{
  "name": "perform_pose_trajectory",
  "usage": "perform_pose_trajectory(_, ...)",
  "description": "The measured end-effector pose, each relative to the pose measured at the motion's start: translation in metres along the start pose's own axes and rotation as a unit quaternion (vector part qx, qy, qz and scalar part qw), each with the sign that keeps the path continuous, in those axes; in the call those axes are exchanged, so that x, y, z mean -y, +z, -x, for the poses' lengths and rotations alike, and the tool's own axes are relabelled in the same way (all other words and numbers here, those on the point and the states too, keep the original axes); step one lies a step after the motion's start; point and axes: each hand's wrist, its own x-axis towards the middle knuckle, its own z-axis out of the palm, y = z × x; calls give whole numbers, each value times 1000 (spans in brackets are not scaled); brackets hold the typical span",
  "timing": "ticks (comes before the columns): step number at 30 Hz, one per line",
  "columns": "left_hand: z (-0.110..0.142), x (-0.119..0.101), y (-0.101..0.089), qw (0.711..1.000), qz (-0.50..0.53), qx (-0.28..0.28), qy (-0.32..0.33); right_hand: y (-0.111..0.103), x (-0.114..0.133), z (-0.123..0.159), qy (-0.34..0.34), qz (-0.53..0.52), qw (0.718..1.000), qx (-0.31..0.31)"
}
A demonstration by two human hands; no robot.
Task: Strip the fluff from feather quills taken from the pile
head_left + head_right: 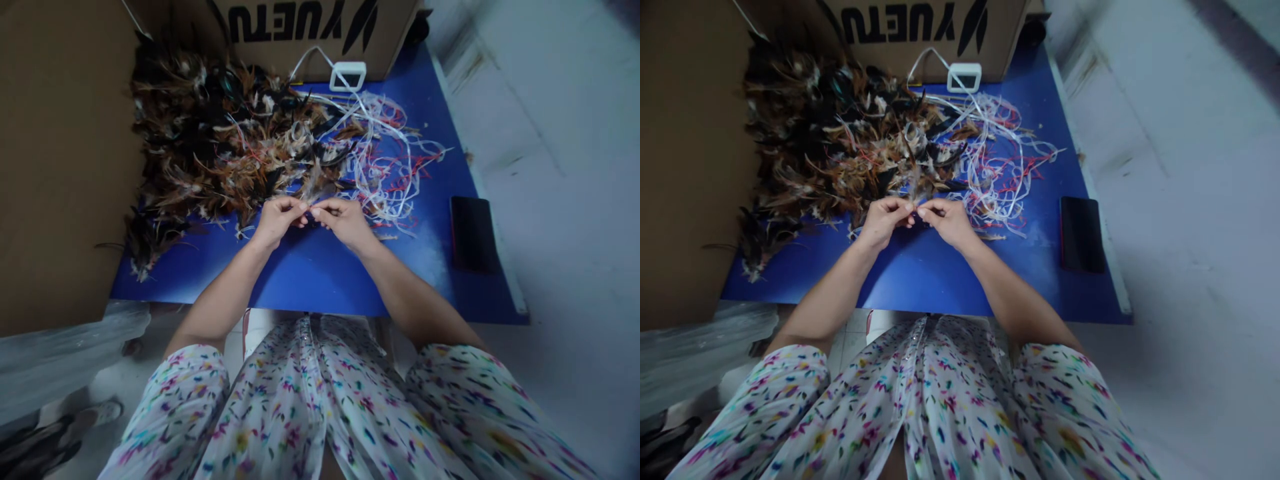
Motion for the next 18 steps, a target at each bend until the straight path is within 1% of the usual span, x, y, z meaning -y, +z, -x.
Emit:
perform_pose_trajectory(4,-2,2,-2,1000,-11,-13,24,0,-2,-1,2,14,1000,-4)
perform_pose_trajectory(7,-4,2,-4,999,-10,-16,30,0,-5,-3,21,-7,1000,-19)
perform_pose_trajectory(11,-5,3,-5,999,-10,-21,32,-1,-6,-5,48,-69,996,-35)
perform_pose_trajectory(15,-4,4,-3,999,13,-18,26,-1,-1,-3,112,-171,979,-20)
perform_pose_trajectory(18,-2,2,-1,999,36,-17,5,0,4,-2,149,-201,968,-11)
